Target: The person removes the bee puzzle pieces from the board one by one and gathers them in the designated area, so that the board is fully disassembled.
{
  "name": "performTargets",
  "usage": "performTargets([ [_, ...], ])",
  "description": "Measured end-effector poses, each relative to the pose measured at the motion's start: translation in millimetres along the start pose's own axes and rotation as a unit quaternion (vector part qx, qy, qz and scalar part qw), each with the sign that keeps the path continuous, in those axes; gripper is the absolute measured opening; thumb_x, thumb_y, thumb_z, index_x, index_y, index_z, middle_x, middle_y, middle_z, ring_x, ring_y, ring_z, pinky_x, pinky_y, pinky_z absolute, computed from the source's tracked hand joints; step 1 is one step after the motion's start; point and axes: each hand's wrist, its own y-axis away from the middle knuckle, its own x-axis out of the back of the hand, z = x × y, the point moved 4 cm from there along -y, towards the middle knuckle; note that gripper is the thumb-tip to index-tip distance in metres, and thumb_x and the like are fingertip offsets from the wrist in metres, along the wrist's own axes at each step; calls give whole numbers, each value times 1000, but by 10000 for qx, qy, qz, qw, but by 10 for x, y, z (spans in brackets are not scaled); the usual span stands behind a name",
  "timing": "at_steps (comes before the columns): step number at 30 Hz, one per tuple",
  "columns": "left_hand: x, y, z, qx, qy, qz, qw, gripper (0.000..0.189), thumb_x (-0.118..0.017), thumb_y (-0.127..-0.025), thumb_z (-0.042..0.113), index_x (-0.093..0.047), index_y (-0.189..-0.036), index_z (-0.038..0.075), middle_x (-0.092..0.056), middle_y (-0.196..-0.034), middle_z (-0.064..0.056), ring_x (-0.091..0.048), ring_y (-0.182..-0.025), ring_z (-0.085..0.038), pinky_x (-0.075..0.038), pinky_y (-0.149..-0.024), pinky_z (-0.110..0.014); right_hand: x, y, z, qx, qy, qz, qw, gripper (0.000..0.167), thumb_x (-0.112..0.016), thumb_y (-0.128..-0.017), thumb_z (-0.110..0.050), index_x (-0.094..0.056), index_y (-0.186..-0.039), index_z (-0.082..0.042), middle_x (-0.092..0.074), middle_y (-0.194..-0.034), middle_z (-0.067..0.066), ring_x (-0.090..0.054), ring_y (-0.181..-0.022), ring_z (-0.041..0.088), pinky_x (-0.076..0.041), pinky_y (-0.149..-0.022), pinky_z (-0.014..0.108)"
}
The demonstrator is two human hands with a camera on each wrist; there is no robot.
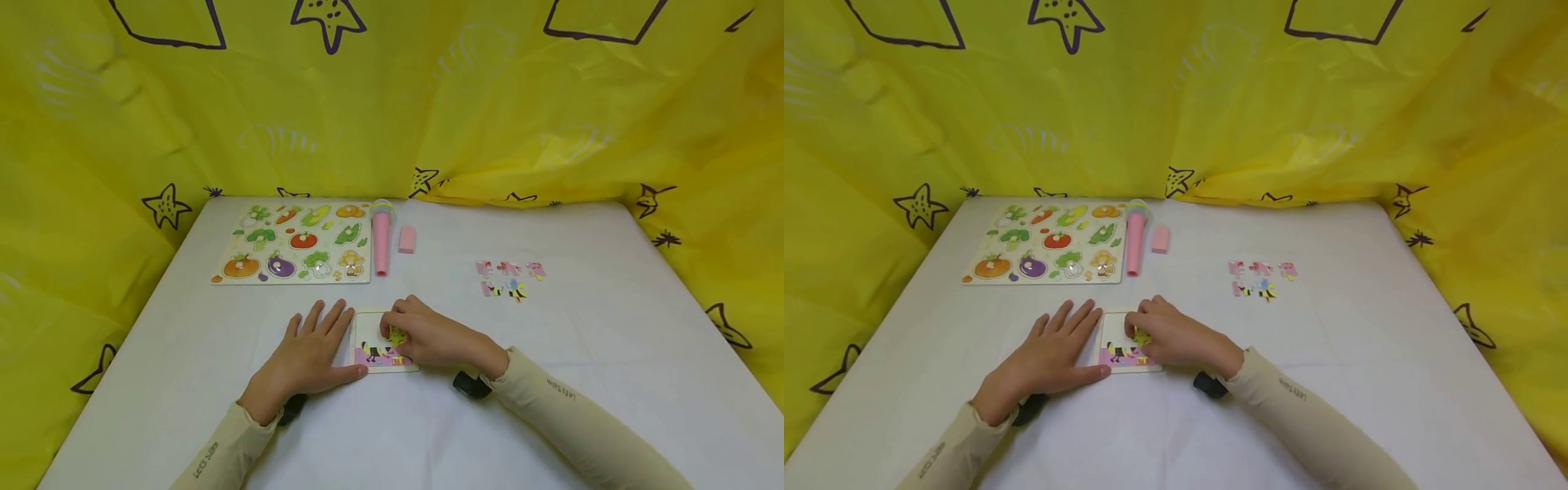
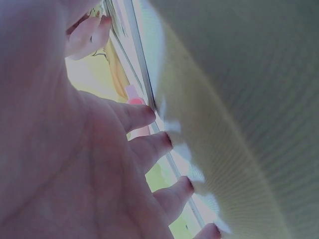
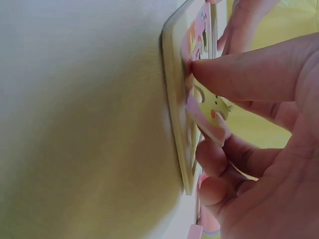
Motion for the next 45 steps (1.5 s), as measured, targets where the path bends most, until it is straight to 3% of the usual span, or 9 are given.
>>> performTargets([
  [7, 14, 14, 8, 3, 39, -17, 10000, 103, -71, -95, 65, -31, -169, 6, -22, -176, -16, -14, -160, -50, -13, -121, -75, -19, -10, 12, 188, -189, -90, 9996, 20, -73, -95, 2, -70, -110, -11, -63, -103, -3, -54, -100, 18, -49, -90, 35],
  [16, 14, 5, 21, -32, 71, 2, 10000, 103, -70, -95, 66, -31, -169, 6, -22, -176, -16, -13, -160, -50, -13, -121, -75, 1, 11, -4, 249, -305, -111, 9992, 22, -67, -97, 5, -74, -115, -5, -69, -112, 1, -62, -104, 17, -52, -97, 37],
  [22, 16, -2, 24, -42, 33, 6, 10000, 103, -71, -95, 66, -31, -169, 6, -22, -176, -16, -14, -160, -50, -13, -121, -75, 70, 80, 30, 104, -575, 283, 9979, 30, -61, -97, 9, -75, -121, -1, -70, -111, 1, -63, -100, 14, -54, -93, 35],
  [28, 18, 3, 27, 4, 13, 4, 10000, 102, -71, -95, 65, -31, -169, 6, -22, -176, -15, -14, -160, -50, -14, -121, -75, 192, 205, 144, -334, -1043, 778, 9909, 28, -66, -99, 4, -72, -126, -1, -63, -94, -4, -56, -84, 12, -51, -77, 30],
  [36, 6, 12, 14, -54, 58, 70, 9999, 102, -71, -95, 64, -31, -168, 5, -22, -176, -17, -15, -159, -51, -14, -120, -76, 418, 482, 370, -808, -1024, 1519, 9798, 15, -73, -98, 2, -71, -112, -4, -63, -85, -5, -58, -80, 15, -51, -72, 30],
  [41, 5, 3, 4, -88, 21, 124, 9999, 101, -71, -95, 63, -32, -168, 4, -23, -175, -17, -15, -159, -51, -14, -120, -76, 549, 671, 531, -887, -943, 1852, 9741, 18, -70, -99, 5, -74, -114, -4, -65, -85, -2, -58, -79, 16, -51, -71, 29],
  [45, 9, 12, 24, -116, 94, 120, 9998, 102, -72, -95, 63, -32, -168, 4, -24, -175, -18, -16, -158, -52, -14, -120, -76, 664, 843, 660, -1066, -973, 2048, 9681, 21, -65, -101, 8, -74, -118, -1, -69, -87, 7, -64, -76, 23, -53, -70, 29],
])
